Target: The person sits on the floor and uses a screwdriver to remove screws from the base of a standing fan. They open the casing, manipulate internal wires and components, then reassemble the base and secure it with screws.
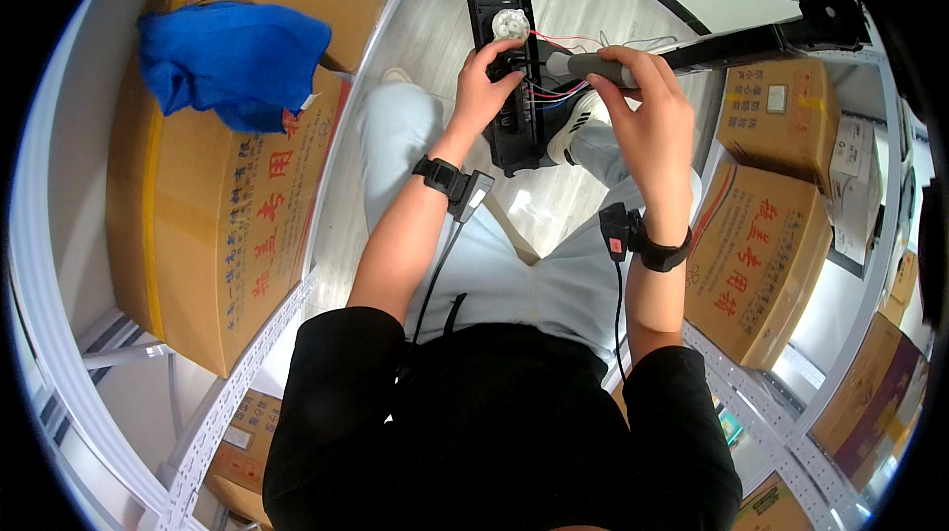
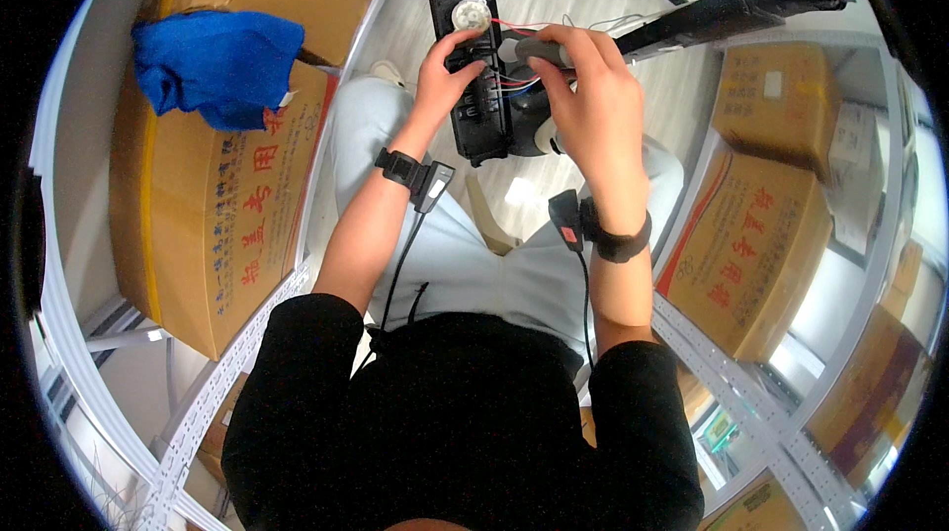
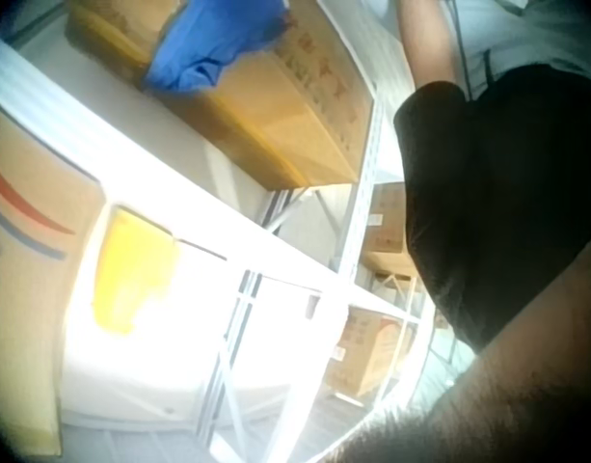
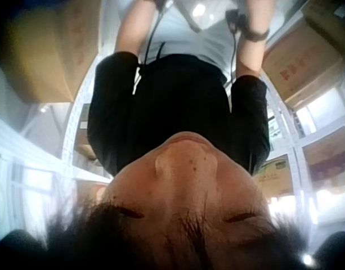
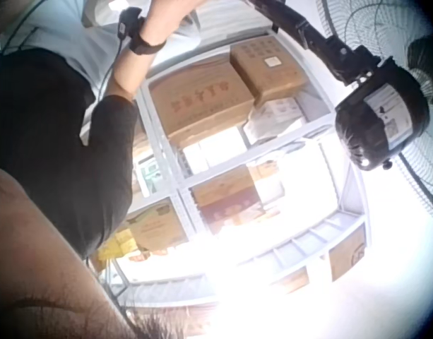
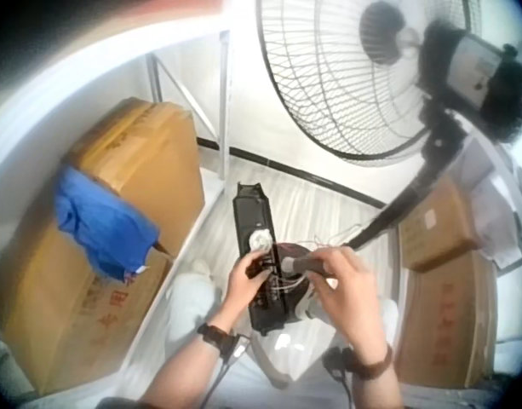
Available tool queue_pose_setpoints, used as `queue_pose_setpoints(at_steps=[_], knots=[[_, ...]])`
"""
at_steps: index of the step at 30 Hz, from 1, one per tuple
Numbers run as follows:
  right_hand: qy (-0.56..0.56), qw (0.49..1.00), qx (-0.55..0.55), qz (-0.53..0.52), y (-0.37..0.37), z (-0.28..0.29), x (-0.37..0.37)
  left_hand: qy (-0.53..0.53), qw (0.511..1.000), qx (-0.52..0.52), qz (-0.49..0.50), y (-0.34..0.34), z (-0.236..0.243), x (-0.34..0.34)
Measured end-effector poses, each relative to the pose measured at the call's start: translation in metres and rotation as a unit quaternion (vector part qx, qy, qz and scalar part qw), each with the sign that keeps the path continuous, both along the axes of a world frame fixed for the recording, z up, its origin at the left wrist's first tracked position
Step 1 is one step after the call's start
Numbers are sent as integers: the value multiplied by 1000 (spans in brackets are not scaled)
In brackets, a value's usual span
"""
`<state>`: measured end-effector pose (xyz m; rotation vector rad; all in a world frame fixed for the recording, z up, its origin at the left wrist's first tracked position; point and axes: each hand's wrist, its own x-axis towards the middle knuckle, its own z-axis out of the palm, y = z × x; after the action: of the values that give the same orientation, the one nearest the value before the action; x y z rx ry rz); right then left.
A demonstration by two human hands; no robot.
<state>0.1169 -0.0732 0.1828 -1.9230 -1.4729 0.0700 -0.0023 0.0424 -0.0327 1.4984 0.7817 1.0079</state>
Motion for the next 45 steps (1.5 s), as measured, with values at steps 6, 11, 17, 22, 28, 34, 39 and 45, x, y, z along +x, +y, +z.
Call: queue_pose_setpoints(at_steps=[6,11,17,22,28,34,39,45], knots=[[-112,977,-138,-122,9,2,16,-4,1000,-1,-12,-2,7,-2],[88,994,-67,19,-1,5,7,11,1000,-11,-11,-3,11,-2],[22,998,-56,11,-2,4,3,-7,999,-38,-20,-1,5,-2],[0,988,-119,-99,7,5,8,-4,1000,-18,0,-2,5,-2],[77,996,27,35,2,-12,10,-3,1000,-4,6,-1,5,-1],[50,988,-116,-90,6,-2,14,11,1000,6,3,-3,9,-4],[43,992,-96,-68,2,-8,13,19,1000,0,4,-4,11,-3],[74,997,-3,12,0,-12,8,0,1000,-21,5,-1,2,-2]])
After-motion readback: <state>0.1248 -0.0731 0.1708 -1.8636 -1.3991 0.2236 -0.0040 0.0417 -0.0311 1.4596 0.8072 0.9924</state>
